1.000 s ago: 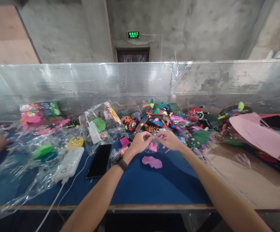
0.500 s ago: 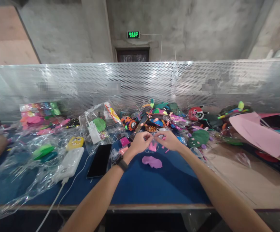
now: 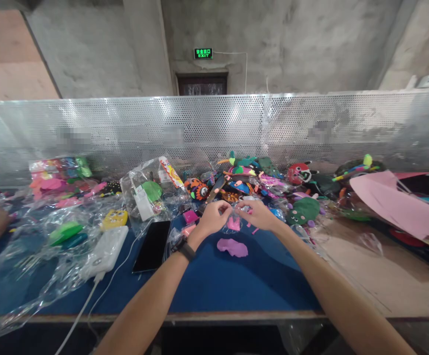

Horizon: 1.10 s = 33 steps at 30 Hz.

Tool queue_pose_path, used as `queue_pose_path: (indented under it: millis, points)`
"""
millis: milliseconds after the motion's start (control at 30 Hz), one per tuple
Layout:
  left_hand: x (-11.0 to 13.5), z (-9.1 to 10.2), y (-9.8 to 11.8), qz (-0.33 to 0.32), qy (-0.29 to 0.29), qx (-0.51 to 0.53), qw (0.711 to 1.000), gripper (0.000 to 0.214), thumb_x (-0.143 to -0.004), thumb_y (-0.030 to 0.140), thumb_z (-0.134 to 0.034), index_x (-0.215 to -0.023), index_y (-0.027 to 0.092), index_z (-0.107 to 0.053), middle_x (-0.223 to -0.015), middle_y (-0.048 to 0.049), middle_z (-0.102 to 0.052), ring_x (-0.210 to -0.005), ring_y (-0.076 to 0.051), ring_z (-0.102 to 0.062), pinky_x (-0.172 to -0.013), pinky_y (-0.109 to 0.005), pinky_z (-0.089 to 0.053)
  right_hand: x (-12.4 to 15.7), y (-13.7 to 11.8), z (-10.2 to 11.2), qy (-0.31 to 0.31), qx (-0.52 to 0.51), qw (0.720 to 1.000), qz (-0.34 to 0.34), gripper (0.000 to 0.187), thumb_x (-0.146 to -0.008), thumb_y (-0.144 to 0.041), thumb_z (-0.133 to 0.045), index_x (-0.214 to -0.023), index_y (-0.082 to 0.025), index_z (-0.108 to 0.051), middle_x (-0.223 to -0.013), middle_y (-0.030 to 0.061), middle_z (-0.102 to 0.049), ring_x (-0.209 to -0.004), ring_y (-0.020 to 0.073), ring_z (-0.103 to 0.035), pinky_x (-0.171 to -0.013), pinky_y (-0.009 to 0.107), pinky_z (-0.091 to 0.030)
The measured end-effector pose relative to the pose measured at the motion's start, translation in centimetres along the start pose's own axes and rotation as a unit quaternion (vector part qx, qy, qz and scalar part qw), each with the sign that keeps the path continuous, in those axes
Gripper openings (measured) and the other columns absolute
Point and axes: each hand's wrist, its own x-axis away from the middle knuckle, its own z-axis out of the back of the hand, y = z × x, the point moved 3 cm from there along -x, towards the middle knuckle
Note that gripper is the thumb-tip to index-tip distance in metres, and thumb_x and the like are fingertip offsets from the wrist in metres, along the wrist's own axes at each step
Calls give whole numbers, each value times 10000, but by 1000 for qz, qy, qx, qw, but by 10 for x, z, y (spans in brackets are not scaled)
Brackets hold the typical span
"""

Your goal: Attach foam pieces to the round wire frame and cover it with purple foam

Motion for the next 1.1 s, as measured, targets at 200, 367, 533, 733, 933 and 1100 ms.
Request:
queue_pose_path:
  millis: [200, 367, 533, 733, 933, 1100]
  points:
    - [1, 1, -1, -16, -11, 6, 1000, 167, -831, 253, -512, -803, 145, -635, -786, -45, -666, -735, -154, -605, -701, -256, -454, 0, -3, 3, -4, -11, 1000, 13, 227, -856, -343, -524, -809, -187, -681, -781, 28, -701, -718, 162, -641, -651, 248, -468]
    - [0, 2, -5, -4, 3, -8, 1000, 173, -834, 258, -507, -816, 146, -637, -765, -42, -668, -699, -150, -602, -664, -252, -450, 0, -2, 5, -3, -10, 1000, -6, 240, -844, -372, -546, -826, -189, -700, -800, 25, -707, -720, 164, -640, -656, 252, -468]
    - [-1, 0, -8, 8, -15, 9, 1000, 193, -829, 288, -522, -831, 138, -644, -752, -45, -667, -677, -147, -603, -645, -246, -452, 0, -3, 7, 2, 0, 1000, -12, 219, -845, -326, -540, -800, -183, -700, -782, 27, -701, -725, 169, -637, -662, 258, -468]
    - [0, 2, -1, -6, -13, 5, 1000, 206, -821, 291, -534, -767, 141, -665, -762, -44, -689, -693, -151, -609, -645, -242, -440, 0, -4, 6, -12, -42, 999, -3, 254, -847, -374, -540, -823, -191, -714, -792, 24, -705, -745, 166, -638, -675, 250, -474]
    - [1, 7, 3, -3, -17, 24, 1000, 269, -824, 337, -541, -693, 143, -672, -713, -42, -687, -666, -151, -604, -642, -247, -447, -1, 0, 7, -2, -16, 1000, -25, 280, -844, -392, -539, -779, -173, -702, -753, 35, -691, -711, 174, -626, -631, 263, -474]
    - [1, 8, -2, 13, -16, 51, 999, 268, -817, 362, -561, -738, 157, -714, -768, -47, -712, -728, -172, -632, -680, -259, -464, -1, 0, 9, -3, -34, 999, -16, 295, -851, -405, -530, -783, -174, -701, -768, 41, -693, -723, 172, -629, -648, 260, -477]
